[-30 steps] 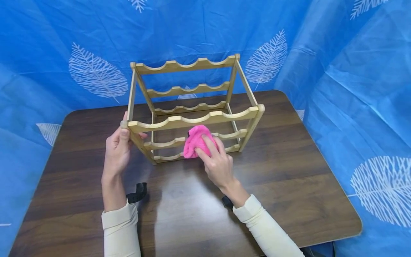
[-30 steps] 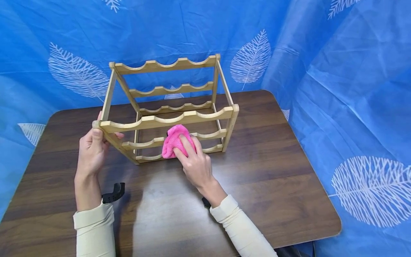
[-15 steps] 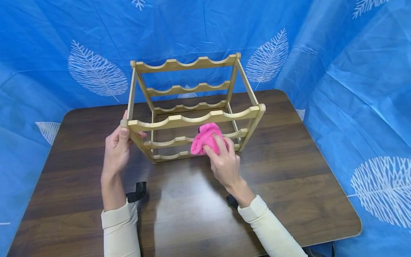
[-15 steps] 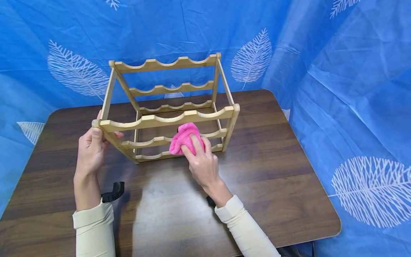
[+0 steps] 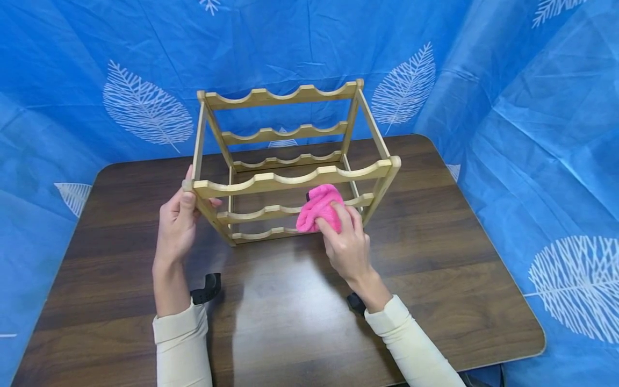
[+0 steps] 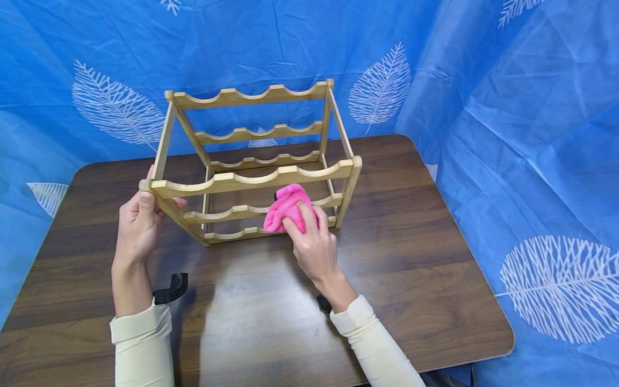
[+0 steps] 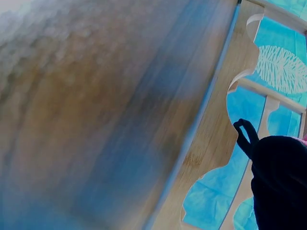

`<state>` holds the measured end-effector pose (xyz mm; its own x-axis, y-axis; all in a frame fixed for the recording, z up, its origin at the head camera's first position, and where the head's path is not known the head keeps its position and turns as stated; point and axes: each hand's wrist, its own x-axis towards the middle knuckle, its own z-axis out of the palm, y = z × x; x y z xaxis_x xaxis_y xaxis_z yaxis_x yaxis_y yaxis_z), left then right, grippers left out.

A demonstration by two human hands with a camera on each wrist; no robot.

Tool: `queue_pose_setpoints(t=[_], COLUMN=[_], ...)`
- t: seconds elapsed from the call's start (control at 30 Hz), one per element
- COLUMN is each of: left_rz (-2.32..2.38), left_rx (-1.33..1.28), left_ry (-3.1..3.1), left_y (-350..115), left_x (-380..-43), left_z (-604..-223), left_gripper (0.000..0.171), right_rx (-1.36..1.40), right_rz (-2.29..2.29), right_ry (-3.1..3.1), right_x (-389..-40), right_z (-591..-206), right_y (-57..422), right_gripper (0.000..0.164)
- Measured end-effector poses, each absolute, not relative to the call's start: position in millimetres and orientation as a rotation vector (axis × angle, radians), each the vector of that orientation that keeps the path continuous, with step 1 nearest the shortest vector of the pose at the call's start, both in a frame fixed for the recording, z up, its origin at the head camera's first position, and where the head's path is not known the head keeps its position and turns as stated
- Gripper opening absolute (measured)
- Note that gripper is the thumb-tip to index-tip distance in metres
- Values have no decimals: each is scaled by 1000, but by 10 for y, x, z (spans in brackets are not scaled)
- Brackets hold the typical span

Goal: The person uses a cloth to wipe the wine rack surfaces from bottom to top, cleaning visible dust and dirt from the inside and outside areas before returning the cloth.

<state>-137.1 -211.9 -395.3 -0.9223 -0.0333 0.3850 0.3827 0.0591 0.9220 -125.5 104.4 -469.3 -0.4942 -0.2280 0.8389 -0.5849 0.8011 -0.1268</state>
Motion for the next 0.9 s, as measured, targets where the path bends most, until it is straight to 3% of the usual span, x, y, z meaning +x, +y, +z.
queue_pose_setpoints(t=[0.9], left_rz=[-1918], left_rx=[-346], left_ry=[-2061], left_y=[-2118], left_x=[-1371], left_z=[-3931], left_gripper=[41], right_rx=[383], right_rz=[541], right_ry=[-2297], right_x=[-1163], right_z=[-4561], right_y=[1367], right_gripper=[27])
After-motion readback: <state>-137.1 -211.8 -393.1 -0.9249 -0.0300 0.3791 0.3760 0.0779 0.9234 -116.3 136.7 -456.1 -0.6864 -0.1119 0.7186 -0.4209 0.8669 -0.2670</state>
